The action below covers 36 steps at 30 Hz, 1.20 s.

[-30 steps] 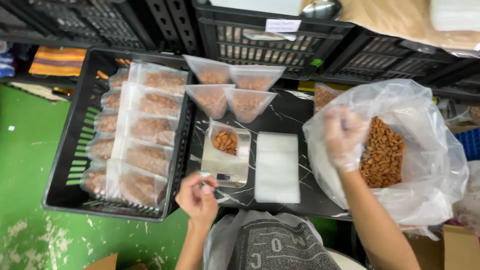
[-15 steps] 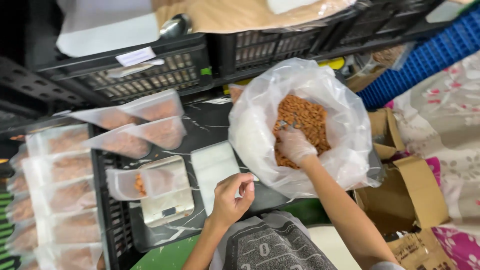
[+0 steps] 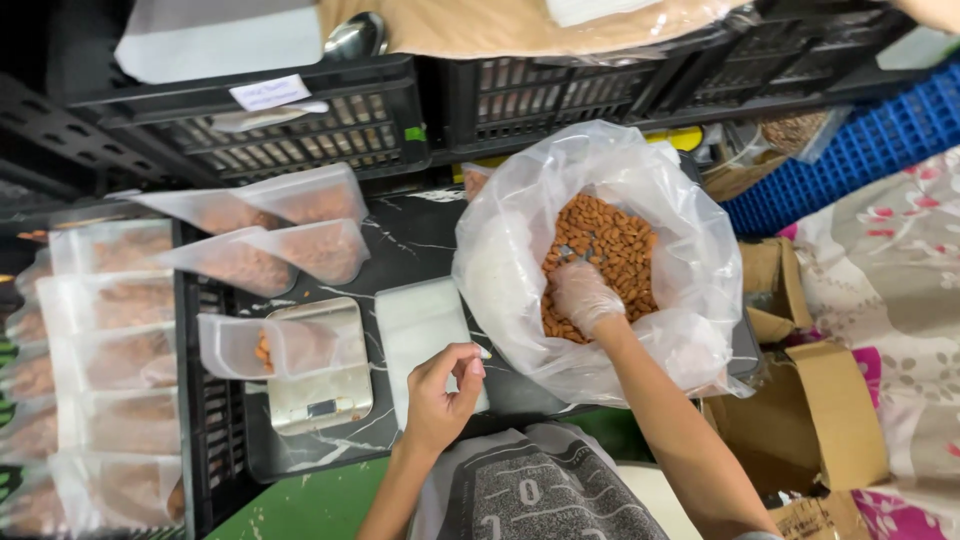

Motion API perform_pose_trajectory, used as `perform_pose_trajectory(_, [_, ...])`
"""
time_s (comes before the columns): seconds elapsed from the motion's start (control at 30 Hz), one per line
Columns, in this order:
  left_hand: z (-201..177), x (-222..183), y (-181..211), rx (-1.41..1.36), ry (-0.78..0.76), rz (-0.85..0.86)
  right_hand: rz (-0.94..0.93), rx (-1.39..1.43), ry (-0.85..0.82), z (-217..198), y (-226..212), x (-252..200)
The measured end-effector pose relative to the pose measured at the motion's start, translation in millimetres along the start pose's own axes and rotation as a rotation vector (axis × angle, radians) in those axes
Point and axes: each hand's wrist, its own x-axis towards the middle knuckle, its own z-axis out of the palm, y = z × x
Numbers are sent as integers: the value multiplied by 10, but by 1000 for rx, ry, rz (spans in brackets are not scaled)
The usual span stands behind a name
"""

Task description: The person fills small plastic bags with almonds from a large bag by hand, weighs each bag on a digital scale, and places the filled bags into a black plastic crate.

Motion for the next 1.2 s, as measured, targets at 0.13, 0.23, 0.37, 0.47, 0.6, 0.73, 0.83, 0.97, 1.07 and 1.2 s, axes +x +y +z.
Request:
perform_pose_trajectory(0.13, [-239, -64, 4, 42, 72, -33, -130, -110, 401, 130, 304, 141])
perform_pose_trajectory(0.23, [-510, -113, 16, 104, 164, -57, -203, 91, 702, -594, -83, -536])
perform_pose_trajectory(0.37, [-1023, -138, 170, 161, 314, -124, -55, 771, 610, -1675, -1080, -1584])
perform_pose_trajectory(0.47, [-1428, -169, 249, 159, 445, -145, -362, 914, 545, -1894, -1700, -1767])
perform_pose_trajectory(0.6, [-1932, -280, 144, 205, 533, -58, -532, 952, 438, -1822, -2708, -1639])
perform_pose_trajectory(0.73, [-2286, -466, 41, 171, 576, -131, -708, 728, 469, -1493, -3477, -1547])
perform_pose_trajectory(0.83, [-2503, -565, -45, 151, 590, -139, -869, 598, 401, -1404, -3745, -1469])
perform_pose_trajectory(0.97, [-2733, -652, -146, 135, 571, -143, -842, 542, 377, -1301, -3866, -1338])
perform_pose_trajectory(1.07, [-2821, -631, -169, 123, 546, -150, -781, 531, 355, -1353, -3914, -1411])
perform_pose_trajectory(1.2, [-2884, -586, -183, 92, 534, -171, -731, 592, 386, -1349, -3949, -1477])
